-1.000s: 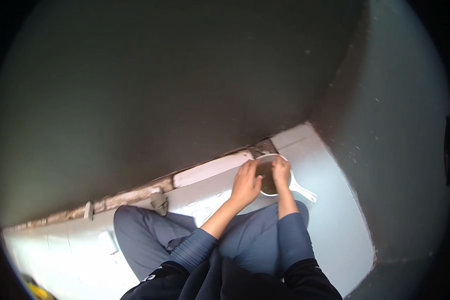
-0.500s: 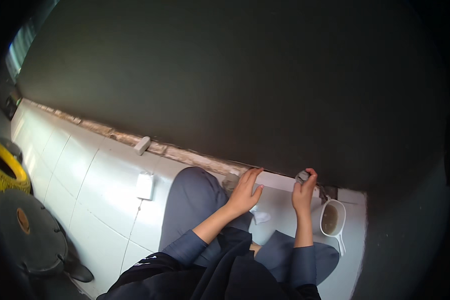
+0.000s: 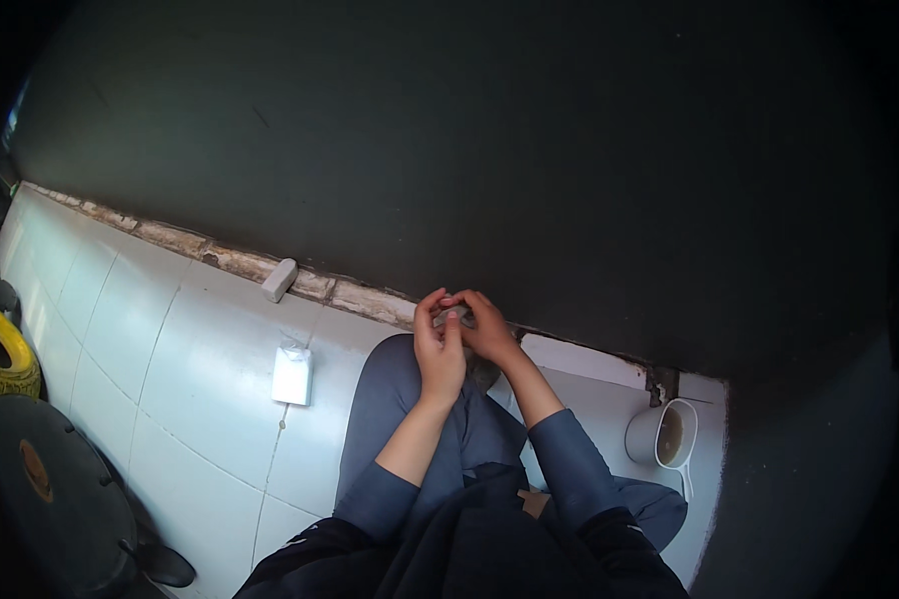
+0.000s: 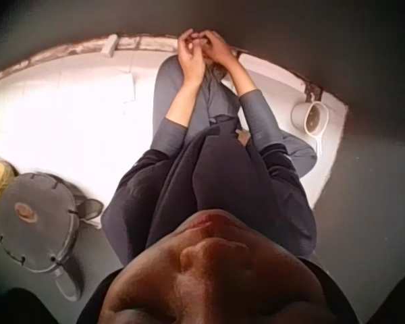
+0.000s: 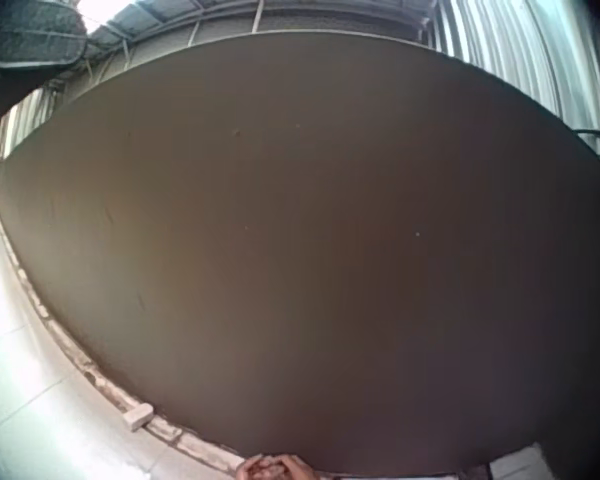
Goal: The person applies a white substance to a gap between floor tiles using a small block, then wipes the area with a wet cloth rinsed in a bucket of water.
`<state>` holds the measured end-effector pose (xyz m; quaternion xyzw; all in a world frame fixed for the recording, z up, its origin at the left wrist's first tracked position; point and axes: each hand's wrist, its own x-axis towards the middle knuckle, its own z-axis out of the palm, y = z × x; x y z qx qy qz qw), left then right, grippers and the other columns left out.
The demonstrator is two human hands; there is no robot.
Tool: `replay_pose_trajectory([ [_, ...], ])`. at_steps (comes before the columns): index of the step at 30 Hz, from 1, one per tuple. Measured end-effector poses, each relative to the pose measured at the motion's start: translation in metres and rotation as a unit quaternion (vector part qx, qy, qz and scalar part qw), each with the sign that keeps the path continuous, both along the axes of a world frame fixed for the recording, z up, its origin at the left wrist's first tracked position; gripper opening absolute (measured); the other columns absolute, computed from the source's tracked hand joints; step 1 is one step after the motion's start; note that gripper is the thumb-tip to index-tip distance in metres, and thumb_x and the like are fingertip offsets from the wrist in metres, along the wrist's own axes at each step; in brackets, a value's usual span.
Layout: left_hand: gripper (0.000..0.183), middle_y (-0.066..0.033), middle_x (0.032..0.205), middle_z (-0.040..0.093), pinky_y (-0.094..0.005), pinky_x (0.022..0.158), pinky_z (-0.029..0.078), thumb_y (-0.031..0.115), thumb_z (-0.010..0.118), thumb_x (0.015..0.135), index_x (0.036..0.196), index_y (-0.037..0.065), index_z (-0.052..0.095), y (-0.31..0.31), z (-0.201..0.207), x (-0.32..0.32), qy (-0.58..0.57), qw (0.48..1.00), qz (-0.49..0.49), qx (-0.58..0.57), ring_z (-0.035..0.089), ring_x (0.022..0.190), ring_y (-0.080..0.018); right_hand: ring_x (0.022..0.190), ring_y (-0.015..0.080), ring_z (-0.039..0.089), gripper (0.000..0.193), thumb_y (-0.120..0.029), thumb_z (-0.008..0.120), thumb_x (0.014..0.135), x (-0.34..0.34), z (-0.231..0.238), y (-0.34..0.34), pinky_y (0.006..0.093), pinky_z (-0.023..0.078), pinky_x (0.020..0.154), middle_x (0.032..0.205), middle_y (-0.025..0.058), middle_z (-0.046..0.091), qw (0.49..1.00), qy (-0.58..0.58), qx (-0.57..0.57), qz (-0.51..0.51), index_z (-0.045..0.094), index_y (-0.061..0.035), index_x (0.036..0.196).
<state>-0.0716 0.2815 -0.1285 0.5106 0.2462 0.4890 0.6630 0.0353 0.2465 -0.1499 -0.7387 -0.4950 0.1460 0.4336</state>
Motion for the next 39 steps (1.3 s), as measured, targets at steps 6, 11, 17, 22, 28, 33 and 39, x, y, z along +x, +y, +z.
replay_pose_trajectory([
  [6, 0.026, -0.0044, 0.104, 0.050, -0.0221, 0.076, 0.040, 0.007, 0.043, 0.091, 0.117, 0.005, 0.044, 0.007, -0.005, -0.004, -0.011, 0.998, 0.009, -0.059, 0.048, 0.096, -0.0095, 0.101, 0.0320, 0.054, 0.067, -0.055, 0.064, 0.071, -0.009, -0.007, -0.029, 0.0407, 0.044, 0.084, 0.110, 0.0190, 0.053, 0.925, -0.072, -0.304, -0.219, 0.046, -0.0050, 0.112],
  [11, 0.026, -0.0032, 0.102, 0.050, -0.0213, 0.074, 0.040, 0.005, 0.045, 0.090, 0.115, 0.004, 0.045, 0.001, 0.000, -0.001, 0.023, 0.999, -0.024, -0.016, 0.048, 0.092, -0.0089, 0.105, 0.0344, 0.055, 0.088, -0.062, 0.067, 0.062, -0.028, -0.028, -0.038, 0.0394, 0.046, 0.085, 0.114, 0.0232, 0.053, 0.864, 0.050, -0.440, -0.239, 0.032, -0.0026, 0.118],
  [17, 0.025, -0.0024, 0.099, 0.051, -0.0209, 0.073, 0.040, 0.005, 0.047, 0.089, 0.115, 0.005, 0.046, -0.001, -0.008, 0.004, 0.046, 0.998, -0.046, 0.001, 0.048, 0.089, -0.0080, 0.098, 0.0333, 0.057, 0.073, -0.036, 0.071, 0.065, -0.003, -0.075, -0.072, 0.0359, 0.046, 0.083, 0.108, 0.0229, 0.055, 0.916, 0.124, -0.276, -0.264, 0.031, -0.0018, 0.116],
  [22, 0.027, -0.0050, 0.097, 0.053, -0.0240, 0.076, 0.042, 0.009, 0.053, 0.087, 0.113, 0.003, 0.048, -0.007, -0.016, 0.002, 0.114, 0.981, -0.158, 0.026, 0.049, 0.092, -0.0120, 0.096, 0.0208, 0.052, 0.062, -0.004, 0.066, 0.068, -0.003, -0.042, -0.121, 0.0302, 0.044, 0.080, 0.106, 0.0134, 0.051, 0.887, 0.394, 0.059, -0.233, 0.029, -0.0075, 0.118],
  [28, 0.051, -0.0095, 0.111, 0.051, -0.0323, 0.079, 0.044, 0.027, 0.065, 0.080, 0.121, 0.005, 0.044, -0.070, -0.007, 0.013, 0.180, 0.887, -0.399, 0.149, 0.050, 0.106, -0.0198, 0.094, 0.0154, 0.051, 0.058, 0.002, 0.066, 0.068, -0.021, 0.025, -0.188, 0.0256, 0.044, 0.077, 0.106, 0.0099, 0.048, 0.896, 0.354, 0.145, -0.224, 0.031, -0.0104, 0.112],
  [33, 0.057, -0.0080, 0.114, 0.051, -0.0299, 0.086, 0.042, 0.020, 0.070, 0.077, 0.123, 0.004, 0.041, -0.111, 0.014, 0.028, 0.135, 0.826, -0.545, 0.052, 0.047, 0.109, -0.0167, 0.092, 0.0108, 0.049, 0.052, -0.002, 0.068, 0.069, -0.034, 0.046, -0.234, 0.0226, 0.043, 0.076, 0.103, 0.0050, 0.048, 0.902, 0.340, 0.142, -0.226, 0.039, -0.0077, 0.111],
  [39, 0.055, -0.0071, 0.111, 0.052, -0.0314, 0.087, 0.043, 0.010, 0.071, 0.075, 0.122, 0.003, 0.041, -0.158, 0.017, 0.047, 0.057, 0.797, -0.585, -0.142, 0.051, 0.104, -0.0164, 0.098, 0.0134, 0.051, 0.057, -0.003, 0.067, 0.072, -0.039, 0.055, -0.271, 0.0244, 0.043, 0.083, 0.111, 0.0056, 0.049, 0.828, 0.423, 0.260, -0.261, 0.042, -0.0056, 0.124],
])
